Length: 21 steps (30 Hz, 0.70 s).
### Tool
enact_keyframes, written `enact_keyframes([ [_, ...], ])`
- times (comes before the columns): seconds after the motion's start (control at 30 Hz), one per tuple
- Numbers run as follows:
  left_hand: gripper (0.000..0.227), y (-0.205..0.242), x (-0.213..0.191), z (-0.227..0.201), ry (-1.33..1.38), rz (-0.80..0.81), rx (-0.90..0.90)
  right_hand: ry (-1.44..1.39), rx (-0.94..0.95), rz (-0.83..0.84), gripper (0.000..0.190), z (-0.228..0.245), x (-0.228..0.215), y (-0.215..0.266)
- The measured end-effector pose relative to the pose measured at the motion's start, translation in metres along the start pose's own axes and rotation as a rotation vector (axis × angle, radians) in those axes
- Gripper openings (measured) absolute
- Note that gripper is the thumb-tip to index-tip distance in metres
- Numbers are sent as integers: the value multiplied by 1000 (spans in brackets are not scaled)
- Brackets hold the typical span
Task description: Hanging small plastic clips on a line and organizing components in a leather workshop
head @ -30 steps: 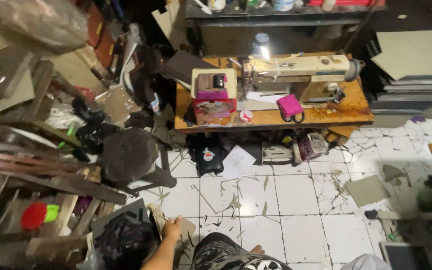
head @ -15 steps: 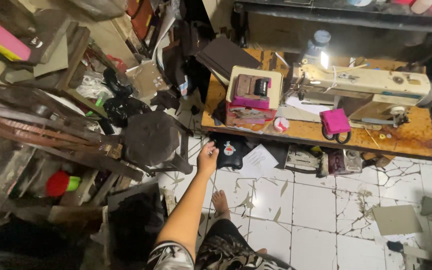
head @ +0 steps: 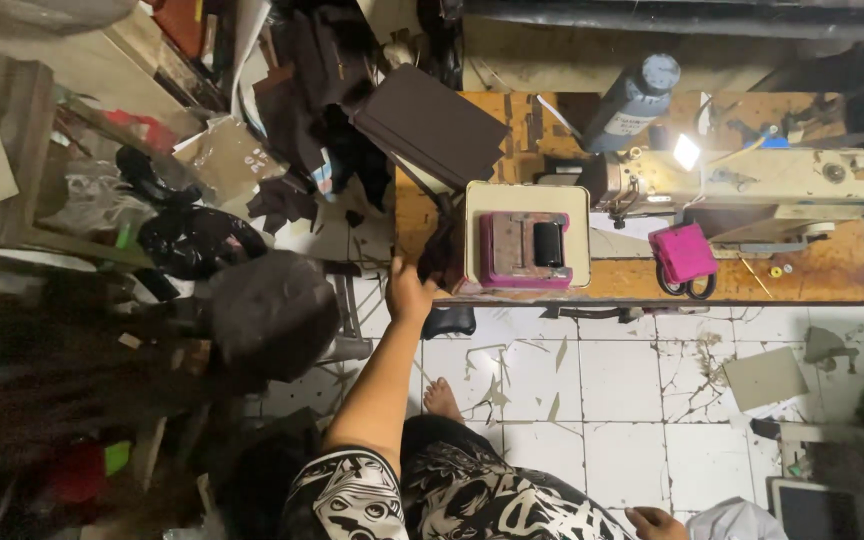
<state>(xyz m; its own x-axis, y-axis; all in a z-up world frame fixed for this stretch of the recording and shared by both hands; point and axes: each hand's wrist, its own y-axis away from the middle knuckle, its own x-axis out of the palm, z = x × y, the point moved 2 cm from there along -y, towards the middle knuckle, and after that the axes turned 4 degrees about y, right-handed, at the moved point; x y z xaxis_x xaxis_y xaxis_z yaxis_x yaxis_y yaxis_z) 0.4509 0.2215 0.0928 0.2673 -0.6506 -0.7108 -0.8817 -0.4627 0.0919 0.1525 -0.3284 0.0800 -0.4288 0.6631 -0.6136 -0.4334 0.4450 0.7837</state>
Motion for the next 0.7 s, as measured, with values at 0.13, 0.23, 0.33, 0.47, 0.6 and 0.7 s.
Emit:
enact_keyframes([
  [0.13,27,-15,12,18,129,-199,118,111,-15,-25,50,45,0,16],
  [0.23,20,-16,5,14,144,4,-46,60,-70,-14,46,50,9,-5],
  [0.33,15,-25,7,16,448,11,-39,146,-159,2,48,63,12,-19],
  [0.47,30,-24,-19,9,959,-15,-177,117,-231,22,48,114,8,15],
  [0.6,34,-5,-85,-24,1171,-74,-195,8,-409,85,34,197,1,82],
  [0.7,31,17,-131,-52,1185,-95,-72,-167,-623,227,32,257,-9,132],
])
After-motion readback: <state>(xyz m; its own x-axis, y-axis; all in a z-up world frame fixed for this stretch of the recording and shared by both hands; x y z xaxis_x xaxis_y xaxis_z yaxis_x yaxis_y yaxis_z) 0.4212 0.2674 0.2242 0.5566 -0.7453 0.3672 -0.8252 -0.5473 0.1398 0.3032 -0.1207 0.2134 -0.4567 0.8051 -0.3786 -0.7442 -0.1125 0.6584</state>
